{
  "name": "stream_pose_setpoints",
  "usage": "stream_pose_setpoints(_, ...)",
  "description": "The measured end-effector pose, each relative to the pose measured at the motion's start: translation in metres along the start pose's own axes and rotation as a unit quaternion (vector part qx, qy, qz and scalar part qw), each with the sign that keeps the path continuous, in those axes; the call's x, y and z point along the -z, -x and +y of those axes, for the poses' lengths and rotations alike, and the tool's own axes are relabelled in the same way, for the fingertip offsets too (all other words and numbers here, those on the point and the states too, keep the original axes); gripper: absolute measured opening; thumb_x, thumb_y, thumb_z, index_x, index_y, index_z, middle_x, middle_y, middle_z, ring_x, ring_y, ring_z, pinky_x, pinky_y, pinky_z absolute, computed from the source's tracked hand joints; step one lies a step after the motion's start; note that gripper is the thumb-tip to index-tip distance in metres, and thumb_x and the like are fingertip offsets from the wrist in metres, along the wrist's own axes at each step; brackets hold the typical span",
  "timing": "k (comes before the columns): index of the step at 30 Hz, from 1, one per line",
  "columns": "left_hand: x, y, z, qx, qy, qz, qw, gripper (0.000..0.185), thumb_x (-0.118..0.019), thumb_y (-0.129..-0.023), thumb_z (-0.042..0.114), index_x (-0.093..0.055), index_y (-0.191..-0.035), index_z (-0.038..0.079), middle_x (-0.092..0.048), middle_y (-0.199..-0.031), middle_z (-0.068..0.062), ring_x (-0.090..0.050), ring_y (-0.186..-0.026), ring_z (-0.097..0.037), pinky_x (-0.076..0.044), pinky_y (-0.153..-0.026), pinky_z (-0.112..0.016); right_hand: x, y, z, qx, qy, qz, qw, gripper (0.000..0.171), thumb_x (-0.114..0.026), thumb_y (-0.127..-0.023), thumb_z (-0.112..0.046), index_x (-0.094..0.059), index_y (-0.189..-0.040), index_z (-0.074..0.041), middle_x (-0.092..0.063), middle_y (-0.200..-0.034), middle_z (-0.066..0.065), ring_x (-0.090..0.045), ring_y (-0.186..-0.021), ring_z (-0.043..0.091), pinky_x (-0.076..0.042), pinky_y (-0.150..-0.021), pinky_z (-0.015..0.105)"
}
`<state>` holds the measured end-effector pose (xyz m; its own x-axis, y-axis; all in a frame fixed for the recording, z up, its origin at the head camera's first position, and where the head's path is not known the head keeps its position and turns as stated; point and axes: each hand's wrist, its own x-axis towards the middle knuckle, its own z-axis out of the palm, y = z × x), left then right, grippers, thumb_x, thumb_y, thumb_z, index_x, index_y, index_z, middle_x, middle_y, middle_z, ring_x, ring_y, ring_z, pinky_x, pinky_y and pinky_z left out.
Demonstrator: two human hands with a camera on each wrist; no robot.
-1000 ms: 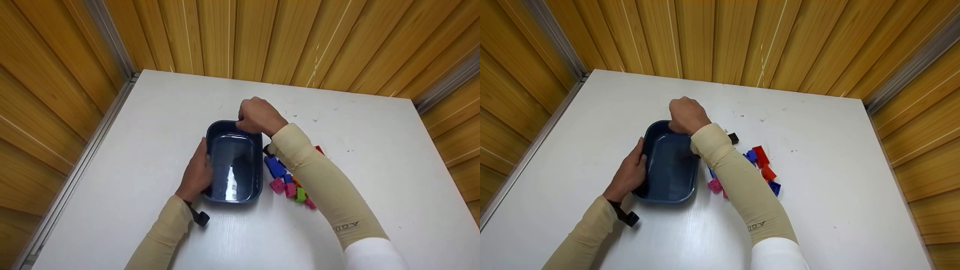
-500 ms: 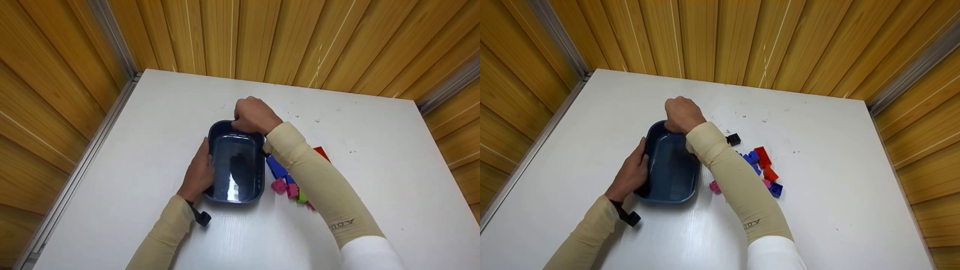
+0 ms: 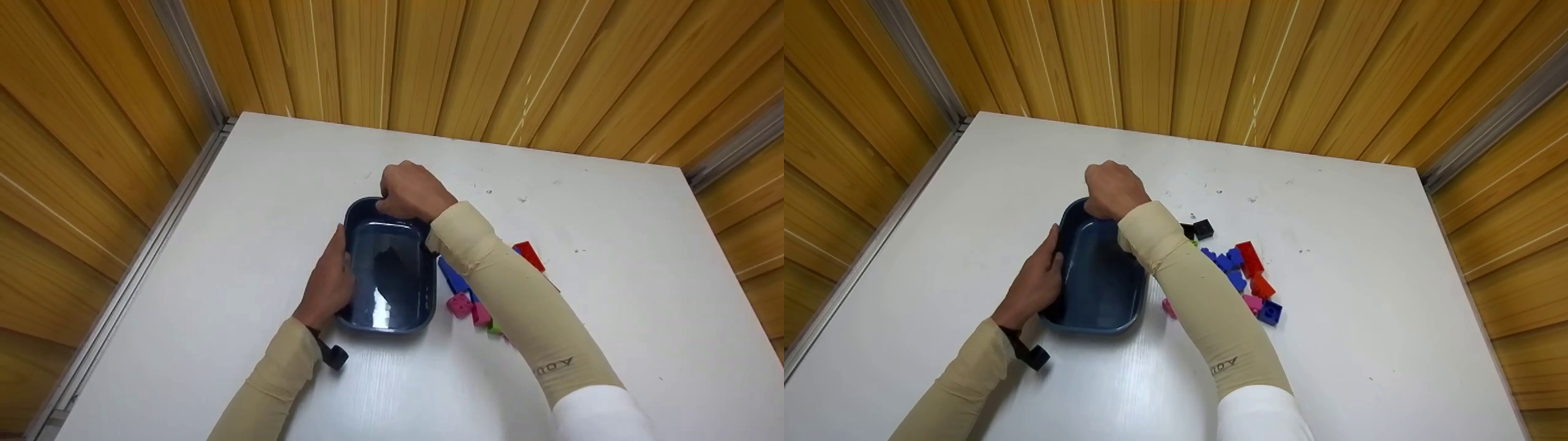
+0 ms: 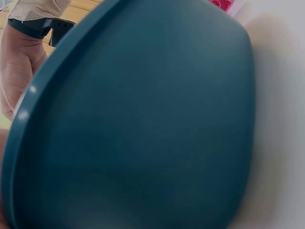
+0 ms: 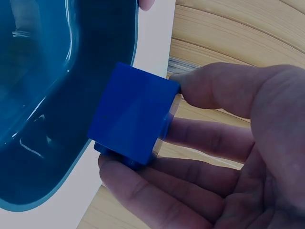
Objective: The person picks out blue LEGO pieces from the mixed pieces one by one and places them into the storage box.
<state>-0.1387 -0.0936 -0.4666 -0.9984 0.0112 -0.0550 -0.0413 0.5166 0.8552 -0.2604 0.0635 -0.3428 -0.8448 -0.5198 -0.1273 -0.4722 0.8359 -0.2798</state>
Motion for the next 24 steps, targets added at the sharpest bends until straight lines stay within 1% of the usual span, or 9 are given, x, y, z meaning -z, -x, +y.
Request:
stream_pose_setpoints(2, 0.0, 0.0, -0.001, -0.01, -0.003, 0.005, 0.9999, 0.06, -0.03, -0.111, 0.011, -0.011, -0.167, 0.003, -0.018, -0.175, -0.014, -0.018, -0.163, -0.029, -0.018, -0.133, -0.048, -0.002, -0.001, 0.0, 0.008, 0.001, 0.003, 1.0, 0.019, -0.07, -0.087, -0.015, -0.079, -0.073, -0.008, -0.058, -0.058, -0.002, -0.048, -0.055, 0.013, -0.039, -0.049, 0.026)
stream_pose_setpoints(5, -0.001, 0.0, -0.002, -0.026, -0.012, 0.012, 0.9995, 0.059, -0.03, -0.111, 0.009, -0.012, -0.166, -0.001, -0.02, -0.174, -0.018, -0.02, -0.163, -0.032, -0.02, -0.132, -0.049, -0.005, -0.004, -0.002, 0.015, 0.004, 0.003, 1.0, 0.024, -0.068, -0.085, -0.013, -0.072, -0.062, -0.01, -0.047, -0.052, -0.005, -0.042, -0.053, 0.013, -0.033, -0.048, 0.027)
stream_pose_setpoints(11, -0.001, 0.0, -0.001, -0.027, -0.017, 0.015, 0.9994, 0.058, -0.031, -0.111, 0.01, -0.014, -0.166, -0.001, -0.02, -0.174, -0.018, -0.02, -0.162, -0.032, -0.021, -0.132, -0.048, -0.008, -0.006, -0.005, 0.014, -0.003, -0.004, 1.0, 0.026, -0.067, -0.086, -0.013, -0.066, -0.06, -0.013, -0.044, -0.052, -0.006, -0.042, -0.054, 0.013, -0.032, -0.05, 0.027)
stream_pose_setpoints(16, -0.002, 0.0, 0.0, -0.034, -0.016, 0.015, 0.9992, 0.059, -0.032, -0.111, 0.009, -0.014, -0.166, -0.002, -0.02, -0.174, -0.019, -0.021, -0.162, -0.033, -0.021, -0.132, -0.049, -0.01, -0.007, -0.005, 0.011, -0.002, -0.006, 1.0, 0.03, -0.067, -0.087, -0.012, -0.06, -0.058, -0.014, -0.037, -0.052, -0.006, -0.038, -0.053, 0.013, -0.028, -0.049, 0.028)
stream_pose_setpoints(20, -0.003, 0.0, 0.001, -0.023, -0.014, 0.011, 0.9996, 0.059, -0.031, -0.111, 0.012, -0.013, -0.166, 0.0, -0.019, -0.175, -0.016, -0.019, -0.163, -0.031, -0.02, -0.132, -0.048, -0.012, -0.008, -0.006, 0.01, -0.006, -0.008, 1.0, 0.031, -0.067, -0.087, -0.012, -0.058, -0.058, -0.014, -0.035, -0.052, -0.006, -0.037, -0.053, 0.012, -0.027, -0.048, 0.027)
stream_pose_setpoints(24, -0.004, 0.001, 0.002, -0.02, -0.013, 0.011, 0.9997, 0.059, -0.03, -0.112, 0.012, -0.012, -0.167, 0.002, -0.018, -0.175, -0.016, -0.019, -0.163, -0.031, -0.019, -0.133, -0.047, -0.015, -0.007, -0.005, 0.015, -0.006, -0.002, 1.0, 0.033, -0.066, -0.087, -0.01, -0.054, -0.056, -0.015, -0.034, -0.052, -0.006, -0.035, -0.052, 0.012, -0.027, -0.048, 0.027)
